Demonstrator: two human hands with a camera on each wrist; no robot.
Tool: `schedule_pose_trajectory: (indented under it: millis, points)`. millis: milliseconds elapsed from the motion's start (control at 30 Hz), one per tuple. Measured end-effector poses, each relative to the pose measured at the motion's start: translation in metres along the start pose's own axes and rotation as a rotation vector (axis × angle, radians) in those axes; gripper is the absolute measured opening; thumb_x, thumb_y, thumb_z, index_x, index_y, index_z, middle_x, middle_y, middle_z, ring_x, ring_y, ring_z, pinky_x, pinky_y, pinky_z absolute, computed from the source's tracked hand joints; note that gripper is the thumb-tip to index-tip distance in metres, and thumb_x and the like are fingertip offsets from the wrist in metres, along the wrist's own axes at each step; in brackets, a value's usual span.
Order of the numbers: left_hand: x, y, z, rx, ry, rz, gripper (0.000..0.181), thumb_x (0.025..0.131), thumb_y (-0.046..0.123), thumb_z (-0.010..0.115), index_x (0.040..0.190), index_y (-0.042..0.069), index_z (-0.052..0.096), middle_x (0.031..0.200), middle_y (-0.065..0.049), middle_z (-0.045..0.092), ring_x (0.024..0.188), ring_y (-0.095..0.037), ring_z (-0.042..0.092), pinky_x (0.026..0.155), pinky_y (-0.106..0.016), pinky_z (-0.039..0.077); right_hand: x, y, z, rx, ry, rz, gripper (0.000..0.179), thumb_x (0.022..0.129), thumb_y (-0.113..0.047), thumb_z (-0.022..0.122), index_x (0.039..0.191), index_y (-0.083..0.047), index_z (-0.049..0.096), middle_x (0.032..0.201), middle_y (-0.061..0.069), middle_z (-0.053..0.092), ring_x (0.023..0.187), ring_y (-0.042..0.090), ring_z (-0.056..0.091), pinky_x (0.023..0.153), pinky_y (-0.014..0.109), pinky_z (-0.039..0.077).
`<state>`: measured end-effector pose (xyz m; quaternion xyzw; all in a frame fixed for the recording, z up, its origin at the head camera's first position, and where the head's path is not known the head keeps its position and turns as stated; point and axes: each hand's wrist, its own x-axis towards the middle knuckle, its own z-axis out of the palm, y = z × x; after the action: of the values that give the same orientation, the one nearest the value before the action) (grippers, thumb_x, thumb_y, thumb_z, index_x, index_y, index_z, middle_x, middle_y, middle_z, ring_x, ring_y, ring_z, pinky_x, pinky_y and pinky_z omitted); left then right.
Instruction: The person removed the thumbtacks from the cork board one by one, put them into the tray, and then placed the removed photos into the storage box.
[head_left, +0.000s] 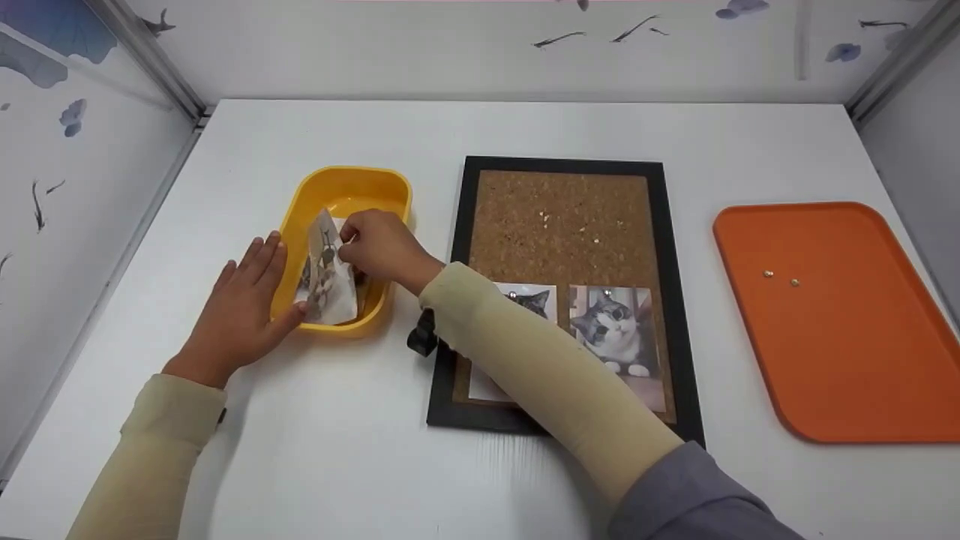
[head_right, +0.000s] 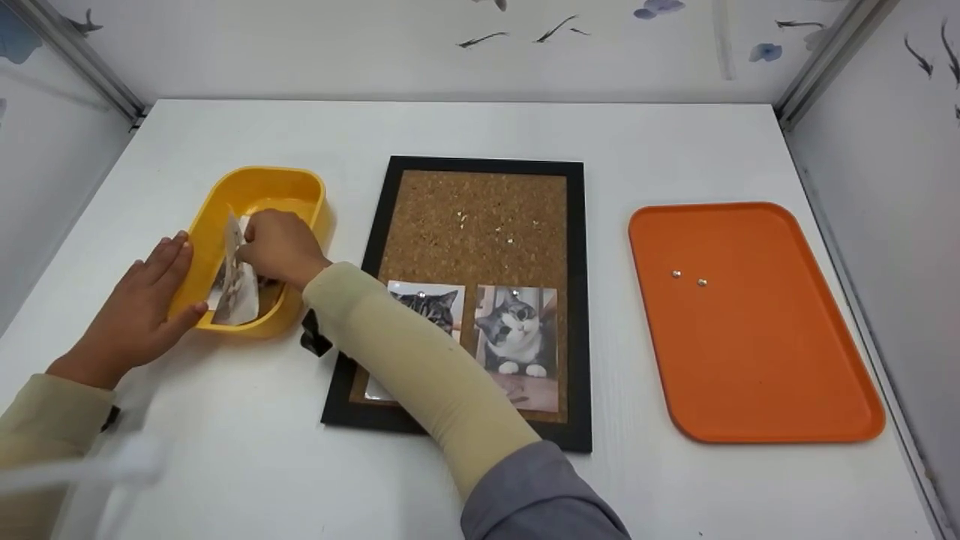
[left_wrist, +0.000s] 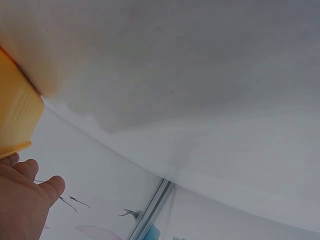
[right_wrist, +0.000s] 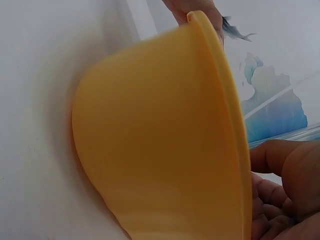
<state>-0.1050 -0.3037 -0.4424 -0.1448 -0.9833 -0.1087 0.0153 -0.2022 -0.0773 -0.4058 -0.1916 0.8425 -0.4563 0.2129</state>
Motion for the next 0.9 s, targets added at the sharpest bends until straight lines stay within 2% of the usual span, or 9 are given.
schedule_pose_trajectory:
  millis: [133,667,900]
  points:
    - [0.0008,0.0012,0.0000,0.007,-0.002,-0.001,0.082,0.098,0.049,0.049,0.157,0.001,0.018,0.165,-0.011,0.012,0.151,-0.031,0.007,0.117,-0.059,0.012,0.0006,0.0004,-0.0015,0.015,0.001,0.016,0.005,0.095,-0.013,0.064,0.097,-0.008,0.064,0.085,0.004,0.067,0.076,0.023,0.070,0.061,0.021,0.055]
    - [-0.0010,-0.0013,0.0012,-0.005,0.011,0.009,0.083,0.099,0.051,0.048,0.157,0.001,0.018,0.165,-0.012,0.013,0.151,-0.033,0.007,0.116,-0.060,0.016,-0.0009,-0.0016,0.0036,0.088,0.109,0.019,0.004,0.097,-0.009,0.060,0.099,-0.009,0.056,0.077,0.003,0.063,0.061,0.014,0.061,0.057,0.022,0.052]
    - [-0.0007,0.0001,0.0007,-0.011,0.010,0.002,0.082,0.099,0.052,0.047,0.157,0.002,0.019,0.166,-0.010,0.012,0.151,-0.031,0.006,0.115,-0.059,0.019,-0.0023,-0.0035,0.0064,0.027,0.109,-0.002,0.005,0.098,-0.011,0.061,0.101,-0.011,0.057,0.081,0.001,0.064,0.063,0.012,0.060,0.057,0.021,0.051]
